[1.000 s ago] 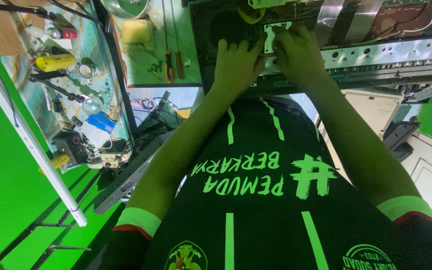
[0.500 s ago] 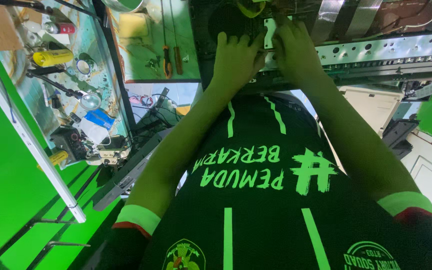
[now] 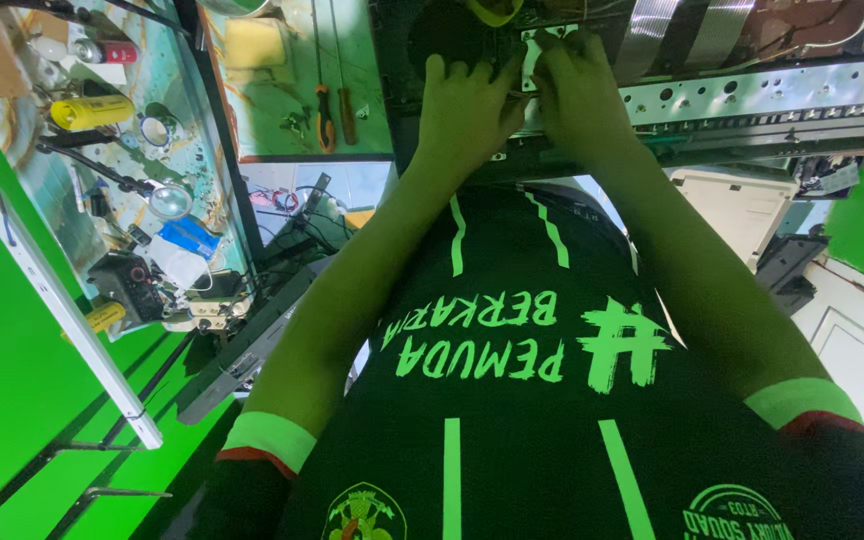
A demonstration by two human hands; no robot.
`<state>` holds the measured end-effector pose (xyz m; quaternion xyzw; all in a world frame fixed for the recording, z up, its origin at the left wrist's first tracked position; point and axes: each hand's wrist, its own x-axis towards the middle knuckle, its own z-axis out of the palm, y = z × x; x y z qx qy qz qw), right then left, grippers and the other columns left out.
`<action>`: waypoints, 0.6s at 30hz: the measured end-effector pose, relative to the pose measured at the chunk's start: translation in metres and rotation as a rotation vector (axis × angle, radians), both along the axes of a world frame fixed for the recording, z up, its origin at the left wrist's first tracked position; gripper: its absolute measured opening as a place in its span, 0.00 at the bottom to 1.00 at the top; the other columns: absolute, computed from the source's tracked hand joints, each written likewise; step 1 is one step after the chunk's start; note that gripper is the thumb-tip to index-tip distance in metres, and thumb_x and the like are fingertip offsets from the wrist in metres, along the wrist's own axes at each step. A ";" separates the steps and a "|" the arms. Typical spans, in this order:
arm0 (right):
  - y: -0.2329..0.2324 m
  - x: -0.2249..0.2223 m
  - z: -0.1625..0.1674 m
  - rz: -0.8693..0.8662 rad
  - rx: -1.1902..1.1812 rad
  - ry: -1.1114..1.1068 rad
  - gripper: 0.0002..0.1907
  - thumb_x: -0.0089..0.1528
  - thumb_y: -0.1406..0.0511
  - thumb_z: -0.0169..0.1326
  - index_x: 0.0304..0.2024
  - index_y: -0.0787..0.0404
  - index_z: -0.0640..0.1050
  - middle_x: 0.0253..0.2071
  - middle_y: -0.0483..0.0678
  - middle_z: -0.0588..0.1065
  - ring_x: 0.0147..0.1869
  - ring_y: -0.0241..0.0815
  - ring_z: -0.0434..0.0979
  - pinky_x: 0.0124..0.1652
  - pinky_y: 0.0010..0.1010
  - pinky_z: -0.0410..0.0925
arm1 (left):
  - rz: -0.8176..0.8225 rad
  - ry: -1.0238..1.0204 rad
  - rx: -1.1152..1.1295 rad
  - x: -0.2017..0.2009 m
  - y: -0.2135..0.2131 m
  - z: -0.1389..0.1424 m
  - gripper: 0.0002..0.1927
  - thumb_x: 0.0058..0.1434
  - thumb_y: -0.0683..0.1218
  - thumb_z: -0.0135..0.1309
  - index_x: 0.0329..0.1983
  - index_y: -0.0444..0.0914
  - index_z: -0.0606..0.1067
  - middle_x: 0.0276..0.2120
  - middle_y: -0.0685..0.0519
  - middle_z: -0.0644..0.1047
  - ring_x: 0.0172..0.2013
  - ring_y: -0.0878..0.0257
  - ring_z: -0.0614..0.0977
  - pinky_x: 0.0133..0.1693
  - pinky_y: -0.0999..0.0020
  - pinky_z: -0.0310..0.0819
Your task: The person disassembles and repairs the internal components of an electronic keyboard by hand and using a screwdriver. They remove a metal component from the chassis, handle a small circuit board, and work with various internal wires within the instrument.
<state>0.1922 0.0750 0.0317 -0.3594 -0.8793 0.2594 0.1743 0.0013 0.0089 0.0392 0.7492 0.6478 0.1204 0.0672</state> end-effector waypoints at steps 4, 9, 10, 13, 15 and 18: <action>0.001 -0.003 -0.002 0.034 -0.013 0.012 0.22 0.71 0.73 0.53 0.67 0.70 0.70 0.48 0.56 0.77 0.65 0.61 0.69 0.60 0.47 0.69 | -0.018 0.021 0.034 -0.002 0.001 -0.002 0.31 0.65 0.64 0.56 0.65 0.43 0.72 0.33 0.49 0.79 0.32 0.54 0.78 0.45 0.51 0.60; 0.000 -0.002 -0.001 -0.015 -0.002 0.040 0.15 0.71 0.73 0.54 0.60 0.69 0.73 0.50 0.59 0.76 0.63 0.61 0.69 0.56 0.48 0.69 | -0.020 0.054 -0.057 0.001 0.003 -0.005 0.34 0.65 0.64 0.56 0.67 0.43 0.70 0.32 0.48 0.79 0.34 0.53 0.79 0.49 0.50 0.61; 0.001 -0.001 0.000 -0.016 -0.018 0.056 0.13 0.72 0.73 0.54 0.59 0.69 0.74 0.50 0.57 0.77 0.62 0.61 0.70 0.56 0.49 0.69 | -0.013 0.065 -0.036 0.002 0.003 -0.006 0.34 0.64 0.65 0.55 0.67 0.43 0.70 0.32 0.48 0.79 0.33 0.53 0.79 0.48 0.49 0.61; 0.003 -0.001 0.002 -0.030 -0.036 0.130 0.08 0.70 0.74 0.54 0.51 0.67 0.77 0.50 0.59 0.77 0.60 0.61 0.72 0.53 0.50 0.71 | 0.001 0.084 0.012 0.004 0.004 -0.007 0.35 0.64 0.66 0.55 0.67 0.43 0.69 0.32 0.47 0.79 0.32 0.53 0.78 0.47 0.49 0.60; 0.006 -0.004 0.003 -0.060 -0.062 0.172 0.06 0.69 0.75 0.54 0.49 0.68 0.77 0.49 0.61 0.75 0.56 0.60 0.74 0.51 0.48 0.71 | 0.000 0.073 0.009 0.004 0.004 -0.007 0.36 0.64 0.67 0.56 0.69 0.43 0.69 0.31 0.46 0.79 0.30 0.51 0.78 0.47 0.50 0.60; 0.012 -0.009 0.003 -0.115 -0.128 0.155 0.04 0.71 0.73 0.57 0.49 0.68 0.79 0.46 0.59 0.76 0.49 0.58 0.78 0.48 0.47 0.71 | 0.018 0.097 -0.097 0.006 0.003 -0.009 0.37 0.63 0.66 0.57 0.70 0.44 0.68 0.30 0.46 0.78 0.29 0.51 0.78 0.49 0.49 0.60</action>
